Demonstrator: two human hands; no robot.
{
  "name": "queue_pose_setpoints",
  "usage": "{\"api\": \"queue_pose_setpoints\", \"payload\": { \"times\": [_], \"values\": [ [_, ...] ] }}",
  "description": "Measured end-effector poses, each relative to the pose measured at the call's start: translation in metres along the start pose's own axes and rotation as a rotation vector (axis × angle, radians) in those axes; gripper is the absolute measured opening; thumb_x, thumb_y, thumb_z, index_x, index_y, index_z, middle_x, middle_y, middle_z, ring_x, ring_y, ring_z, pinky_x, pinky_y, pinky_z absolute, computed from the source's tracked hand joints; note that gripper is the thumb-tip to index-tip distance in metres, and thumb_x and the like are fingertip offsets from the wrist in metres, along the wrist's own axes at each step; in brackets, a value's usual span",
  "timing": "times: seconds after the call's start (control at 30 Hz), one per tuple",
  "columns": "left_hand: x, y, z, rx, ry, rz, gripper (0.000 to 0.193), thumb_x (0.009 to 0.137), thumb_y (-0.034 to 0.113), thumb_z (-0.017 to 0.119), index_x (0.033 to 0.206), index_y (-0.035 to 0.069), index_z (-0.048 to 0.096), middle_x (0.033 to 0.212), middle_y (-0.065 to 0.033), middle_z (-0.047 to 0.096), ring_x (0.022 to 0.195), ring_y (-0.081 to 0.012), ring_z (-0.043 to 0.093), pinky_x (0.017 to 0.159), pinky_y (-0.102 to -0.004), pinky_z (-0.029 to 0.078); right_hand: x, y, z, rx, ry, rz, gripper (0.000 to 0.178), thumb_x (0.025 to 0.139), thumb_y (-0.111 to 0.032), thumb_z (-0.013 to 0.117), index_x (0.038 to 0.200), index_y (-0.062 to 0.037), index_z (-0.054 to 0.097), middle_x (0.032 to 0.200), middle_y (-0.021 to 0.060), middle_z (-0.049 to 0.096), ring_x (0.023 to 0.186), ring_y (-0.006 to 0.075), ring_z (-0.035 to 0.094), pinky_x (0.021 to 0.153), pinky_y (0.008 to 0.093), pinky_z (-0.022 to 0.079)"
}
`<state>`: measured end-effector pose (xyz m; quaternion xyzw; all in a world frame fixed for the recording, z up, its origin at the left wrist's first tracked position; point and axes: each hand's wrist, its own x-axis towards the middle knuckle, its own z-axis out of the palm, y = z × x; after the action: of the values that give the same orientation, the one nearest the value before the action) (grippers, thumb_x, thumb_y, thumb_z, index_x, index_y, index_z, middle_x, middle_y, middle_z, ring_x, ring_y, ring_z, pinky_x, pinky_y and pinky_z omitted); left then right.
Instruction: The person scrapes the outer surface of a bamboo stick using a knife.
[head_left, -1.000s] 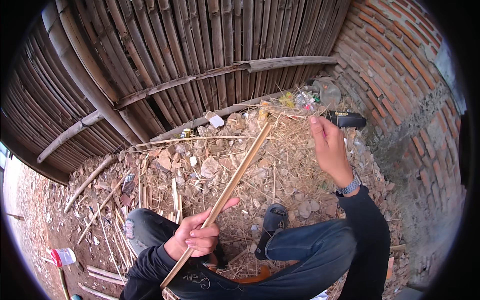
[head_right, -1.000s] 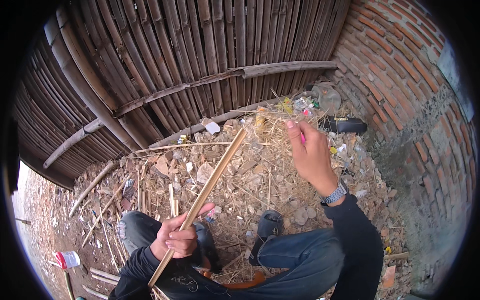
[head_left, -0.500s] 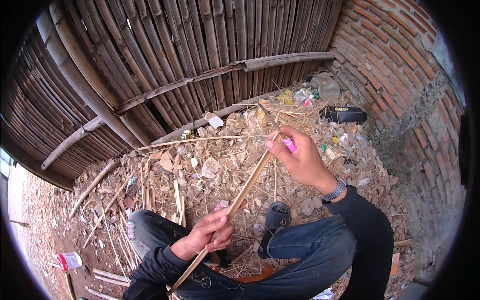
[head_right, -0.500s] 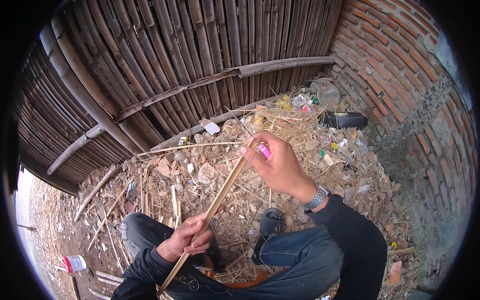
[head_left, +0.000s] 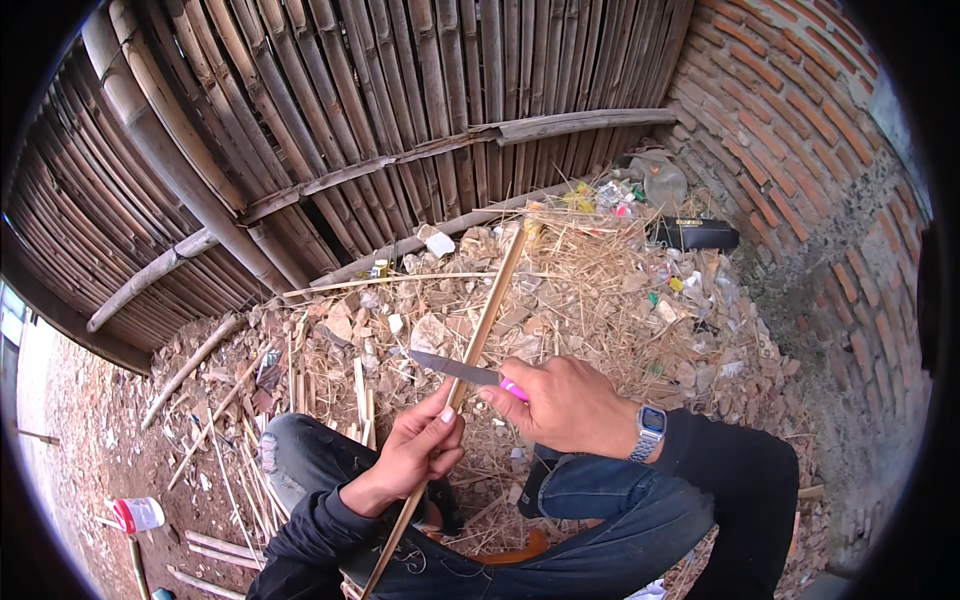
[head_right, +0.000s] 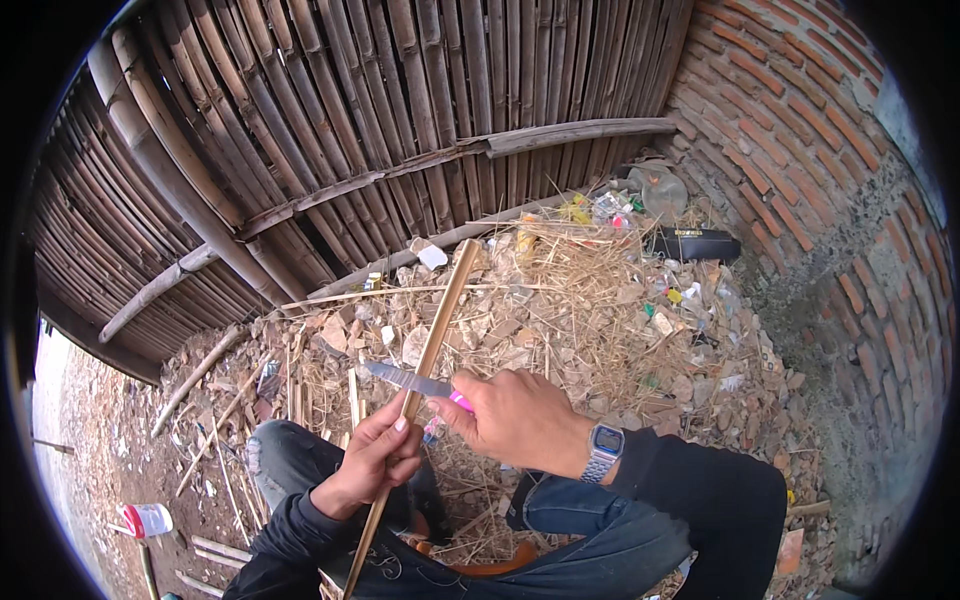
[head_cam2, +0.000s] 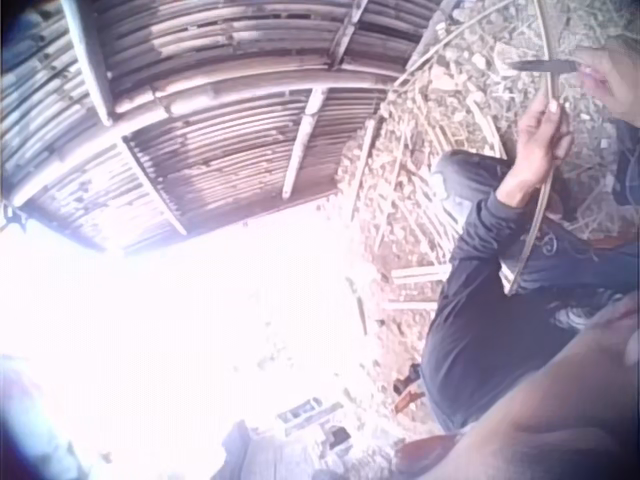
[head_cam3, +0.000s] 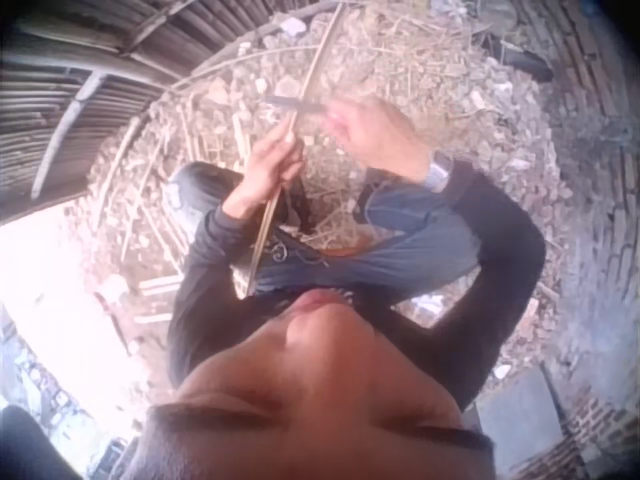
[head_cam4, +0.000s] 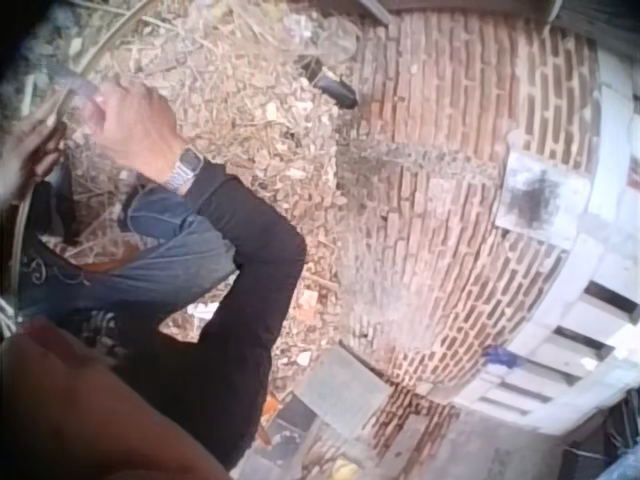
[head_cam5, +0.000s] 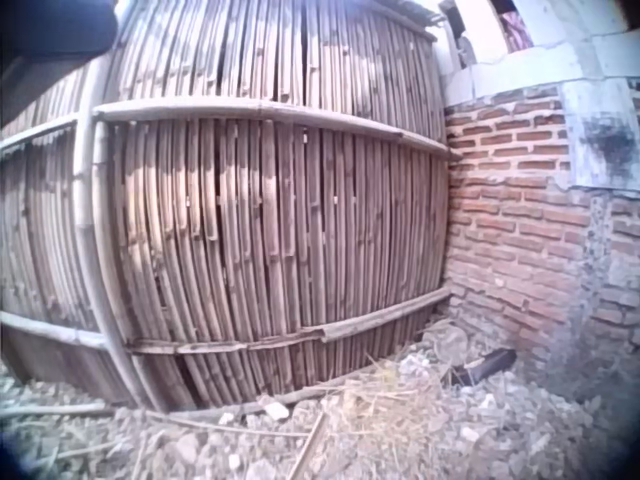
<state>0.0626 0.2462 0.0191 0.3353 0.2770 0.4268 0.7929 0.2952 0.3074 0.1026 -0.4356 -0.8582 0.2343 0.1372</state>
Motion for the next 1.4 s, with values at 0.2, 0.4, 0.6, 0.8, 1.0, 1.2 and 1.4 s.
{"api": "queue_pose_setpoints", "payload": {
  "times": [0.2,0.4,0.6,0.8,1.0,1.2,1.4],
  "values": [
    [-0.002,0.005,-0.004,0.014,0.027,-0.086,0.046,0.114,0.022,0.042,0.16,0.022,0.038,0.07,0.0023,0.031,0.048,-0.0069,0.023,0.043,-0.0226,0.024,0.011,0.015,0.031,-0.121,0.008,-0.108,0.052,0.104,-0.051,0.052,0.088,-0.0036,0.065,0.055,0.0181,0.062,0.057,0.041,0.07,0.052,0.0515,0.057],
    [-0.012,0.008,-0.008,-0.01,0.077,-0.147,0.049,0.114,0.02,0.043,0.162,0.023,0.035,0.071,0.0022,0.033,0.049,-0.0068,0.023,0.043,-0.0229,0.026,0.046,0.071,-0.007,-0.342,0.325,0.112,0.055,0.105,-0.048,0.052,0.082,-0.0005,0.067,0.057,0.0191,0.064,0.055,0.0398,0.068,0.049,0.0493,0.055],
    [-0.014,0.007,0.001,0.004,-0.032,-0.089,0.053,0.113,0.015,0.045,0.164,0.023,0.032,0.073,0.0009,0.035,0.052,-0.0074,0.029,0.046,-0.0228,0.029,0.025,0.154,-0.056,-0.341,0.561,0.352,0.058,0.108,-0.042,0.05,0.074,0.003,0.064,0.056,0.0235,0.059,0.056,0.0398,0.065,0.055,0.0492,0.05],
    [-0.012,0.003,-0.001,0.028,-0.012,-0.112,0.051,0.113,0.02,0.044,0.163,0.022,0.033,0.075,0.0005,0.035,0.051,-0.0069,0.024,0.044,-0.0222,0.024,0.021,0.076,-0.054,0.056,0.406,0.11,0.056,0.109,-0.04,0.051,0.074,0.0018,0.061,0.049,0.0161,0.048,0.043,0.0338,0.05,0.047,0.0454,0.039],
    [-0.005,0.01,-0.004,-0.096,0.006,-0.222,0.051,0.114,0.02,0.043,0.163,0.028,0.034,0.071,0.0018,0.031,0.049,-0.0069,0.023,0.043,-0.0228,0.024,-0.004,0.015,0.004,-0.073,0.015,-0.003,0.053,0.104,-0.047,0.055,0.079,-0.002,0.066,0.047,0.0148,0.056,0.046,0.0371,0.065,0.045,0.0466,0.053],
    [-0.012,0.013,-0.011,-0.125,0.026,-0.253,0.049,0.113,0.018,0.044,0.161,0.025,0.038,0.071,0.0013,0.033,0.048,-0.0074,0.028,0.043,-0.0233,0.024,0.027,0.068,-0.008,-0.3,0.319,0.15,0.052,0.104,-0.046,0.056,0.079,-0.0014,0.065,0.053,0.0194,0.06,0.052,0.0424,0.065,0.049,0.0505,0.052],
    [-0.011,0.006,0.0,-0.135,-0.014,-0.225,0.051,0.113,0.015,0.045,0.162,0.019,0.036,0.071,0.0008,0.036,0.05,-0.0073,0.029,0.045,-0.0236,0.027,0.012,0.138,-0.058,-0.099,0.614,0.285,0.057,0.104,-0.045,0.058,0.073,0.0025,0.063,0.054,0.0168,0.057,0.048,0.033,0.056,0.05,0.046,0.042]
  ]
}}
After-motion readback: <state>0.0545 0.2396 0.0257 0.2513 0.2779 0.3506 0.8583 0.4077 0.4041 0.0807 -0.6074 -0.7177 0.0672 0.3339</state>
